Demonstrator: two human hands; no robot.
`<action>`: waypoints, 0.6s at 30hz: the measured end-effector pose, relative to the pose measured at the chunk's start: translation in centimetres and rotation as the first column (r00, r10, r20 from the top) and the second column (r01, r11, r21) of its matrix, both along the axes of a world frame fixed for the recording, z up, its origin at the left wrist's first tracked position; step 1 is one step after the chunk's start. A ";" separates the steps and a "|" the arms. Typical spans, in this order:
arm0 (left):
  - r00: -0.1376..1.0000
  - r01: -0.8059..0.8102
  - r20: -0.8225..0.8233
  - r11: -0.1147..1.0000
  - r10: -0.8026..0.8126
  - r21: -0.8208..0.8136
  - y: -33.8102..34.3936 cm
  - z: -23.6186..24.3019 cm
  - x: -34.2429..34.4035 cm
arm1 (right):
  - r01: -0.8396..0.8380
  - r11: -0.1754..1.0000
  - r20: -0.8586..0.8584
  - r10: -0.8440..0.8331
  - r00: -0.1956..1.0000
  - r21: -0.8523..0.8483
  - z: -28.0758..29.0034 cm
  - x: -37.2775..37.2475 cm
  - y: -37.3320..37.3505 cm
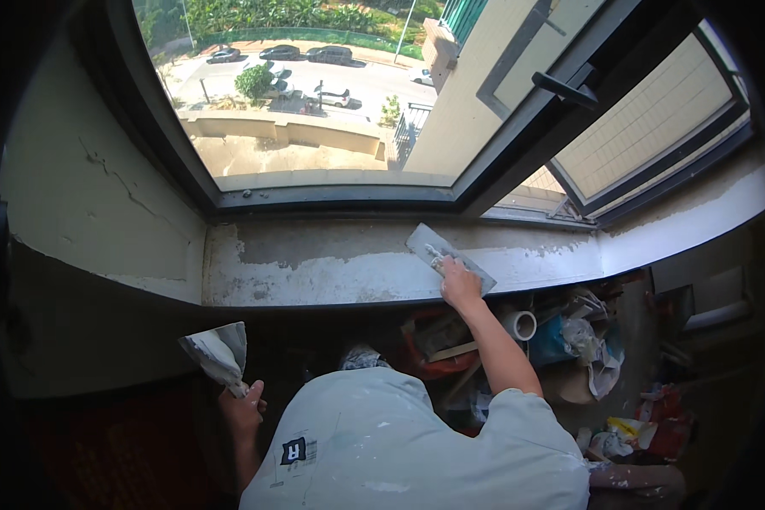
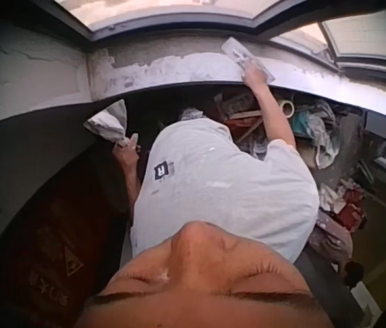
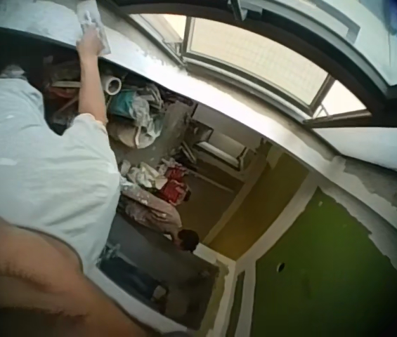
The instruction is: Plastering the wall surface around a window frame using a trowel and putty knife.
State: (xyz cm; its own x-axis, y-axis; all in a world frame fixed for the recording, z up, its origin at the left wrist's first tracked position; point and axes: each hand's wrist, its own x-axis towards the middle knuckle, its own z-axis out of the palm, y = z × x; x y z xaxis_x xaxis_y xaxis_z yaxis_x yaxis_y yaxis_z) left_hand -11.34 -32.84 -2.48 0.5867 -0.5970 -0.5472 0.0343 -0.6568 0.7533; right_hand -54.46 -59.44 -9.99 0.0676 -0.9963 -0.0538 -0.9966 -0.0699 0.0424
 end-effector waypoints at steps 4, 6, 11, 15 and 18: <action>0.999 0.042 0.026 0.999 -0.042 0.026 0.8 0.8 1.0 | -0.186 0.977 0.040 0.183 0.982 0.106 0.9 2.3 2.5; 0.998 0.052 0.027 0.998 -0.053 0.044 1.6 0.9 1.4 | -0.345 0.931 0.079 0.337 0.938 0.121 1.9 4.0 6.0; 1.000 0.020 0.003 0.998 -0.020 0.052 4.5 0.5 2.1 | -0.407 0.908 0.020 0.411 0.912 -0.099 1.8 7.4 13.5; 0.998 0.058 -0.011 0.994 -0.057 0.097 5.4 -0.1 3.2 | -0.182 0.983 0.106 0.181 0.978 -0.004 2.9 6.6 14.8; 0.992 0.124 -0.005 0.988 -0.124 0.086 6.3 -0.4 4.3 | -0.166 0.986 0.406 0.156 0.900 -0.010 1.9 7.0 16.1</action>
